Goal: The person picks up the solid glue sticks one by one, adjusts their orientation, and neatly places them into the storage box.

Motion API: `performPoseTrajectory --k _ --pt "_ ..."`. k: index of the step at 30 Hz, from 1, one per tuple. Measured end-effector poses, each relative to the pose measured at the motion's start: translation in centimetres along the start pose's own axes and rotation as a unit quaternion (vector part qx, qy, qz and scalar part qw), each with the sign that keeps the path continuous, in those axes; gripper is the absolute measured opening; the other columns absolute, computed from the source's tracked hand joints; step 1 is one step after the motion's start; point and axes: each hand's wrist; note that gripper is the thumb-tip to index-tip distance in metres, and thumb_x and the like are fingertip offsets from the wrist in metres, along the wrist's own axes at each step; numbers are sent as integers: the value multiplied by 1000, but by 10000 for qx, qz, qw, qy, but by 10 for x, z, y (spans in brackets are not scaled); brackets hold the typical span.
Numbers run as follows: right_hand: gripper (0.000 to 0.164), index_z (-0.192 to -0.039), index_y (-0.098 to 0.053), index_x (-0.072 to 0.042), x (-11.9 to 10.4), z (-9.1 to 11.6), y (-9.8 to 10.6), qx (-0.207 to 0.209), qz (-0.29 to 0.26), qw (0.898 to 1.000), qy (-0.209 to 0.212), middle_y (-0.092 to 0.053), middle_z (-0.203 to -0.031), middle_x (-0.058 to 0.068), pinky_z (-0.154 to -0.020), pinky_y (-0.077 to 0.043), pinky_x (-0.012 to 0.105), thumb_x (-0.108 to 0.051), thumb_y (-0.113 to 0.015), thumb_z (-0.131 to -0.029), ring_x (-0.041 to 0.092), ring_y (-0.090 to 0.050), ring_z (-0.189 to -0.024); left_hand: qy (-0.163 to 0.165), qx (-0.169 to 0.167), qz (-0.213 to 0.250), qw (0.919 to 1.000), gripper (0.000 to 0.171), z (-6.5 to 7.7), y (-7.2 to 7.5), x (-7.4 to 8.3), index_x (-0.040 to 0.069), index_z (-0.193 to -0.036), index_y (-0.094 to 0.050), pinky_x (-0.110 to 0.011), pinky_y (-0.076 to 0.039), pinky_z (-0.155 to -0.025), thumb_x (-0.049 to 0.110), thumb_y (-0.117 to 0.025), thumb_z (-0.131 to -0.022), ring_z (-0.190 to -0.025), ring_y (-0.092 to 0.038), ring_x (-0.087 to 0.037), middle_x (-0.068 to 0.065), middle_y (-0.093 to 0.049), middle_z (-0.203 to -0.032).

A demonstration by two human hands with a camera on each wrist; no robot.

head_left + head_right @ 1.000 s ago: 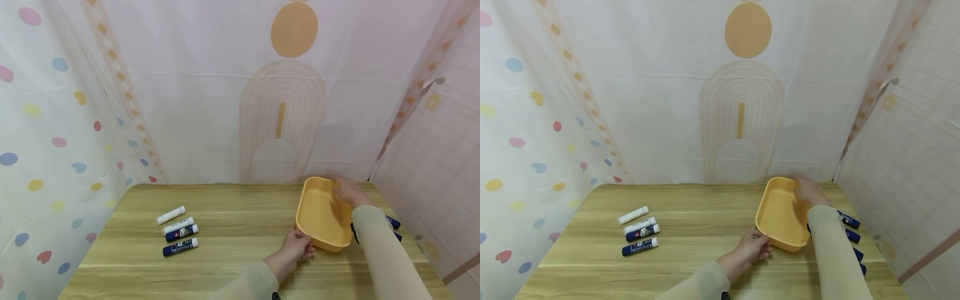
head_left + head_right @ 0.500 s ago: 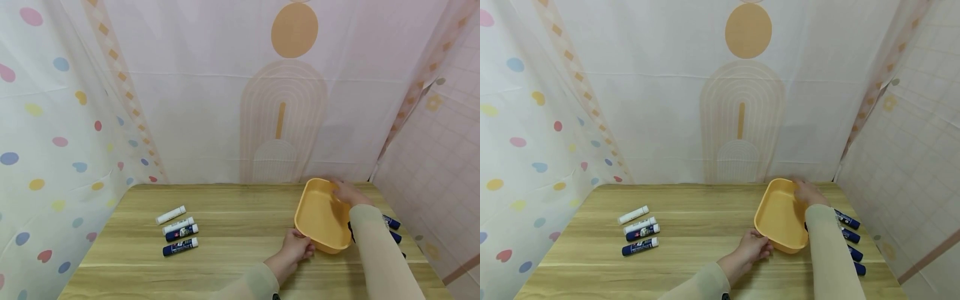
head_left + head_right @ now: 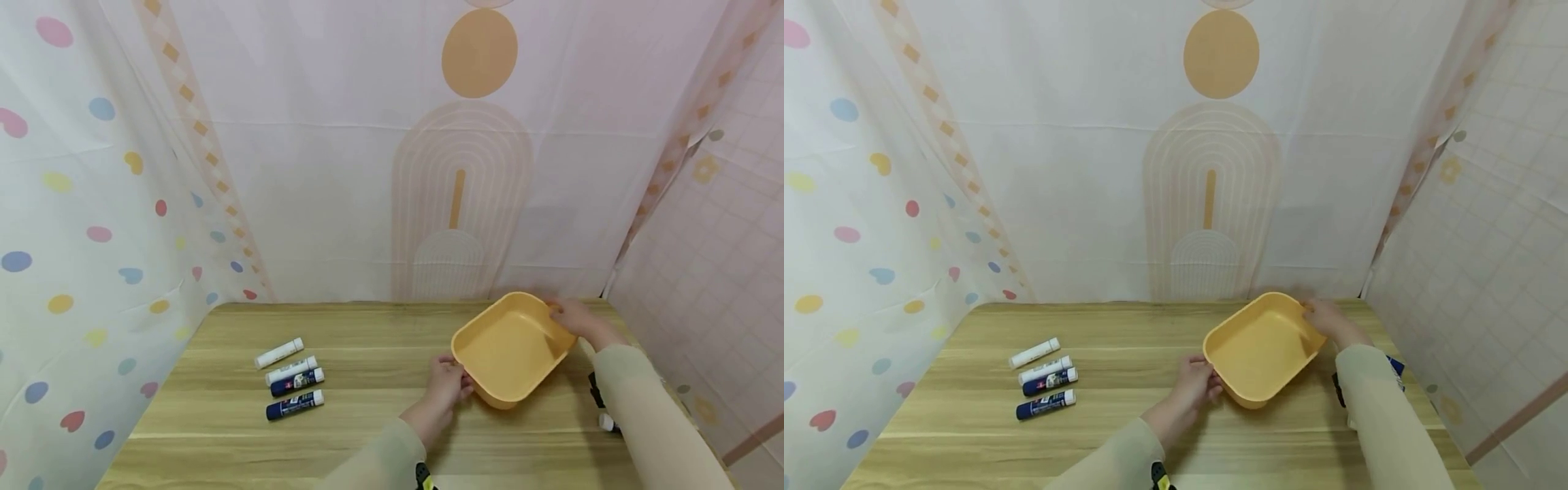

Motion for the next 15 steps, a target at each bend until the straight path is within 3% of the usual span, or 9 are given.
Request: performPoseTrajectory --k 4,8,15 --pt "45 -135 -36 15 -2 6 -6 -182 -611 9979 -79 -50 -120 36 -83 -48 48 -11 -43 -99 44 -52 -105 -275 -13 -286 9992 27 -8 19 12 1 -120 -36 -19 -48 -55 1 -45 -95 -65 -50 -10 -6 -49 -87" --pt "44 -136 -35 14 -8 11 -18 -98 -1173 9927 -255 -52 -111 31 -70 -50 35 -9 -43 -99 31 -56 -92 -465 -48 -549 9974 33 -14 40 25 -2 -126 -39 -19 -49 -56 1 -47 -94 -65 -51 -8 -6 -51 -89" --pt "42 -135 -39 12 -27 22 -40 321 -1752 9818 -656 -51 -109 29 -69 -53 37 -3 -45 -96 28 -56 -89 -469 -401 -973 9933 48 -25 80 41 4 -140 -39 -20 -48 -60 0 -48 -92 -69 -52 -9 -2 -47 -91"
Point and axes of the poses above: each hand's wrist, its own z-axis away from the middle knuckle, its own y-axis out of the back of the hand, x = y × z
